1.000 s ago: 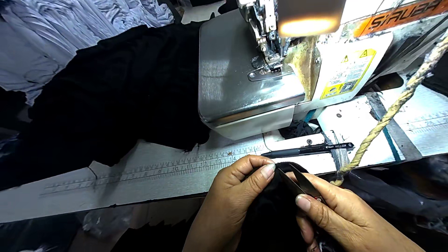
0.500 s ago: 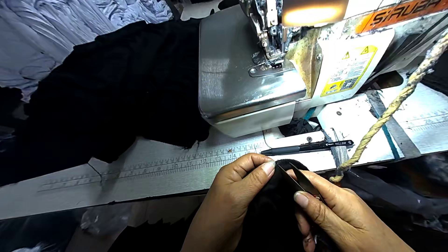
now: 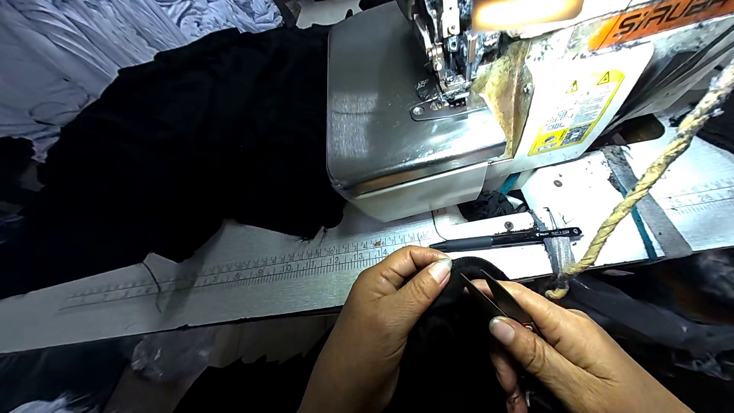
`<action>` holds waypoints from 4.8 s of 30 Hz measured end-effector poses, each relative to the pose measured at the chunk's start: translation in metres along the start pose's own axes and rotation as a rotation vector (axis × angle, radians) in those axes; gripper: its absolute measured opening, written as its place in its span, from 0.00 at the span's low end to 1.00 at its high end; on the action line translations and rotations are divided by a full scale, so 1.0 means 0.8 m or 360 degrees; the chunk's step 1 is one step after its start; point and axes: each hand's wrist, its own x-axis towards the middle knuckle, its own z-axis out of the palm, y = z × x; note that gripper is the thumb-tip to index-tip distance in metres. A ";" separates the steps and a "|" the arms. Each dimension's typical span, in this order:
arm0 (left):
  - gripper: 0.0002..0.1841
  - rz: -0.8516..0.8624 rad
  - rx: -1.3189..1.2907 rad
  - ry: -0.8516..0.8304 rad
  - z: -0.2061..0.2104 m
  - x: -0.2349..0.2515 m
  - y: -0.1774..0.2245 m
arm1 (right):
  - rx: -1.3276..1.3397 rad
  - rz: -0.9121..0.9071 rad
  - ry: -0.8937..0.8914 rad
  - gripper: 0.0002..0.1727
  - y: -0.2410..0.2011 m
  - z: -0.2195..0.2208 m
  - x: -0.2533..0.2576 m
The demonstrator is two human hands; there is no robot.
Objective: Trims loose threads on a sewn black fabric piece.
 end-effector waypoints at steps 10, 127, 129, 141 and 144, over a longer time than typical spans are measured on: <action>0.10 0.0067 0.0025 -0.0030 -0.001 -0.001 -0.004 | 0.0048 0.0089 -0.0042 0.19 0.001 -0.004 0.003; 0.08 0.0388 0.0510 -0.0362 0.017 0.054 -0.007 | 0.0237 0.0420 -0.0012 0.17 -0.026 -0.047 0.009; 0.08 0.0399 0.0520 -0.0347 0.017 0.054 -0.008 | 0.0282 0.0454 -0.0022 0.17 -0.027 -0.048 0.010; 0.06 0.0444 0.0604 -0.0309 0.019 0.053 -0.009 | 0.0336 0.0436 -0.0004 0.15 -0.024 -0.046 0.012; 0.05 0.0383 0.0518 -0.0303 0.019 0.053 -0.008 | 0.0343 0.0432 0.0026 0.14 -0.025 -0.043 0.011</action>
